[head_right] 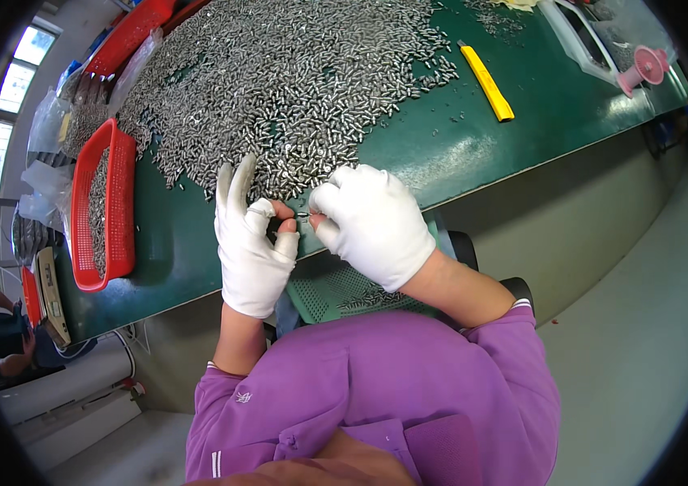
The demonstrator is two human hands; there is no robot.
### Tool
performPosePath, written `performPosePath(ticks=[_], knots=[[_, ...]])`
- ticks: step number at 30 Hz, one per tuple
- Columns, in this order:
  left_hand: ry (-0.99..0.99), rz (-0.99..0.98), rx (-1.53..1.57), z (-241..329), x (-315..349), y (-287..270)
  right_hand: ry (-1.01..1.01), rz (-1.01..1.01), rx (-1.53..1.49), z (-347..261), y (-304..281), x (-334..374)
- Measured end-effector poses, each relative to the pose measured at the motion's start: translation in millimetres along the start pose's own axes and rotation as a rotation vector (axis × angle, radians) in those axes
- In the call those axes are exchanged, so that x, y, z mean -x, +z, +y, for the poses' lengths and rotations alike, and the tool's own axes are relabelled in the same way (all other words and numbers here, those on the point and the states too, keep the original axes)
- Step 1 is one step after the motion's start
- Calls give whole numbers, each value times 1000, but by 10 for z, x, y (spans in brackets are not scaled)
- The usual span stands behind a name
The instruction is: The person is manually inspecting and sorting small metallic components into a tray on a workbench.
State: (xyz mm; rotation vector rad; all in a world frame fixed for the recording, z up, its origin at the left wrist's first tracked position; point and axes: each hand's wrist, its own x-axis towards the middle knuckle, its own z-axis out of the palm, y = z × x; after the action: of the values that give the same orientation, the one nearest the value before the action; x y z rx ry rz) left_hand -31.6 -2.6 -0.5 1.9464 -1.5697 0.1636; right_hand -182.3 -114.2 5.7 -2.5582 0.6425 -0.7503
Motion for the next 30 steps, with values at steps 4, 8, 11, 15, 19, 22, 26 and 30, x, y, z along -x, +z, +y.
performPosePath(ticks=[4,8,11,15,19,22,26,30], knots=[[18,-71,2,47,-55,-33,-6,-20,6,6,-9,-3],[51,-23,12,33,-86,20,-16,0,36,-23,-9,-12],[29,-26,12,34,-88,31,-14,42,28,3,27,-3],[14,-8,16,-11,19,-48,-35,27,-20,48,-29,14],[7,-78,45,16,74,-80,-118,-130,-45,67,-56,-29],[4,-36,30,13,74,-21,-83,-80,-16,8,79,-88],[6,18,-4,-38,96,13,-36,26,29,2,122,-99],[-18,2,-37,14,75,-5,-54,-2,-3,-1,67,-9]])
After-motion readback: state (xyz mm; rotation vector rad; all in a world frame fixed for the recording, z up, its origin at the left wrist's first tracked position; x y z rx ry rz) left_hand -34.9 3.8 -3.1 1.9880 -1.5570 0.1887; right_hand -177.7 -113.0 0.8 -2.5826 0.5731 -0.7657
